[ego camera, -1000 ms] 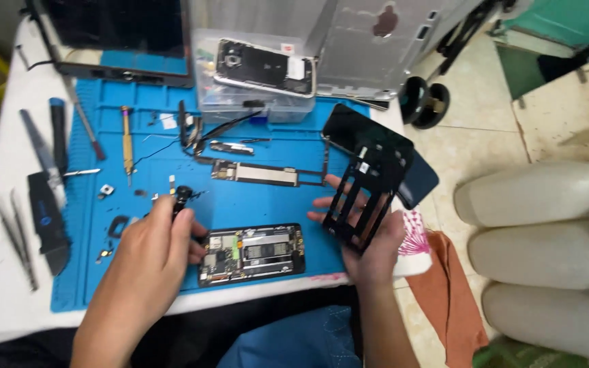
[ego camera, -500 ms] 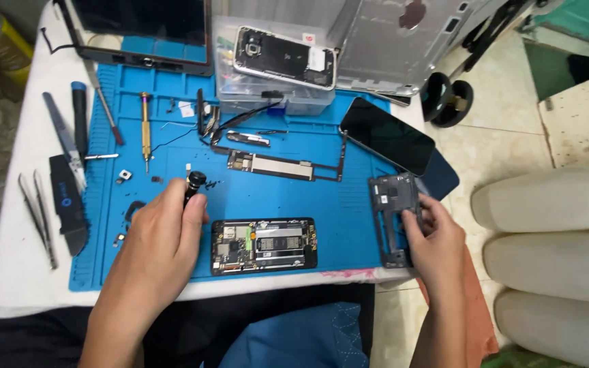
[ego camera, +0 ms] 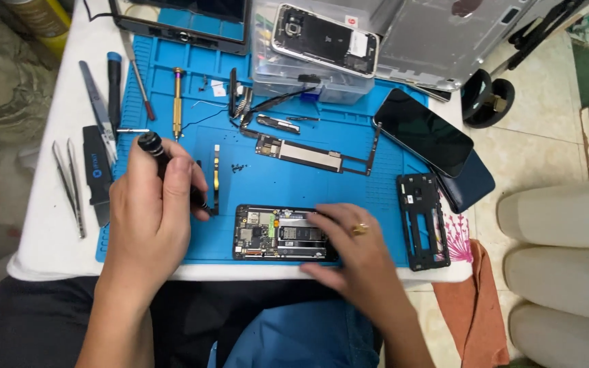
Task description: The person is disassembling a mobile phone, removing screws and internal components on a repair mat.
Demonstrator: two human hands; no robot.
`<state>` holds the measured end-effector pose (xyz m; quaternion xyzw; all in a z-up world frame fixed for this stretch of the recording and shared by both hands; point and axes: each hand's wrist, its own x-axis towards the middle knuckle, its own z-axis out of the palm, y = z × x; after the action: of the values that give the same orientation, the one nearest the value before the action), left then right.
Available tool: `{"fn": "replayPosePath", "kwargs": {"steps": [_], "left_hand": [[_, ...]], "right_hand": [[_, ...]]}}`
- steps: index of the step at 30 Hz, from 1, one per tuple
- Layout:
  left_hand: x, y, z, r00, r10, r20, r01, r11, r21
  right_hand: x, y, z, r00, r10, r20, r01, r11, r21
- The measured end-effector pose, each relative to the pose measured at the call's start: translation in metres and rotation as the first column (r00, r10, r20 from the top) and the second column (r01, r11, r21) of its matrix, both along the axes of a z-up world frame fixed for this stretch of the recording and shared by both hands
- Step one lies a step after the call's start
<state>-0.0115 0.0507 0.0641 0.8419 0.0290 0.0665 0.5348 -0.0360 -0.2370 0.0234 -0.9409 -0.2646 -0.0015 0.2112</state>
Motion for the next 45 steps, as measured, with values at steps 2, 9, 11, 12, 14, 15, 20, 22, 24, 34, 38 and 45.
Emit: {"fn": "replayPosePath", "kwargs": {"steps": [2,9,11,12,14,15,20,22,24,34,38,45], "left_hand": [[0.001,0.007,0.002,1.0,0.017,0.001,-0.017,1.0,0.003],[0.001,0.046,-0.012,0.996,0.087,0.014,-0.086,0.916,0.392],[-0.003,0.055,-0.008,0.992,0.101,-0.078,-0.056,0.891,0.45],[-0.005,0.058,-0.005,0.982,0.093,-0.166,0.0,0.872,0.489],[-0.007,0.06,0.004,0.964,0.092,-0.251,0.056,0.849,0.525],[-0.009,0.058,0.009,0.919,0.107,-0.379,0.13,0.826,0.549],[-0.012,0.059,0.019,0.807,0.221,-0.548,0.191,0.781,0.595],[-0.012,0.065,0.02,0.827,0.258,-0.5,0.109,0.798,0.592],[-0.014,0.076,0.016,0.869,0.298,-0.395,0.02,0.777,0.63],[-0.015,0.106,-0.003,0.856,0.385,-0.345,-0.091,0.769,0.633],[-0.01,0.099,0.003,0.831,0.392,-0.394,-0.099,0.803,0.588],[-0.009,0.093,0.003,0.832,0.399,-0.385,-0.109,0.798,0.592]], "right_hand": [[0.003,0.01,-0.005,0.994,0.108,0.035,-0.108,0.994,0.011],[0.012,0.018,-0.008,0.99,0.127,0.058,-0.13,0.991,0.042],[0.013,0.018,-0.011,0.989,0.13,0.068,-0.134,0.989,0.062],[0.013,0.017,-0.012,0.993,0.103,0.055,-0.107,0.991,0.08],[0.014,0.017,-0.014,0.996,0.079,0.044,-0.083,0.991,0.103],[0.014,0.017,-0.015,0.997,0.07,0.04,-0.074,0.992,0.107],[0.012,0.016,-0.016,0.998,0.059,0.031,-0.062,0.99,0.13],[0.013,0.017,-0.016,0.998,0.048,0.033,-0.051,0.991,0.127],[0.013,0.016,-0.019,0.999,0.039,0.025,-0.042,0.991,0.13],[0.013,0.013,-0.024,1.0,0.017,0.007,-0.018,0.992,0.122],[0.013,0.015,-0.022,1.0,0.004,-0.009,-0.003,0.992,0.123],[0.013,0.015,-0.021,1.0,0.004,-0.006,-0.004,0.993,0.121]]}}
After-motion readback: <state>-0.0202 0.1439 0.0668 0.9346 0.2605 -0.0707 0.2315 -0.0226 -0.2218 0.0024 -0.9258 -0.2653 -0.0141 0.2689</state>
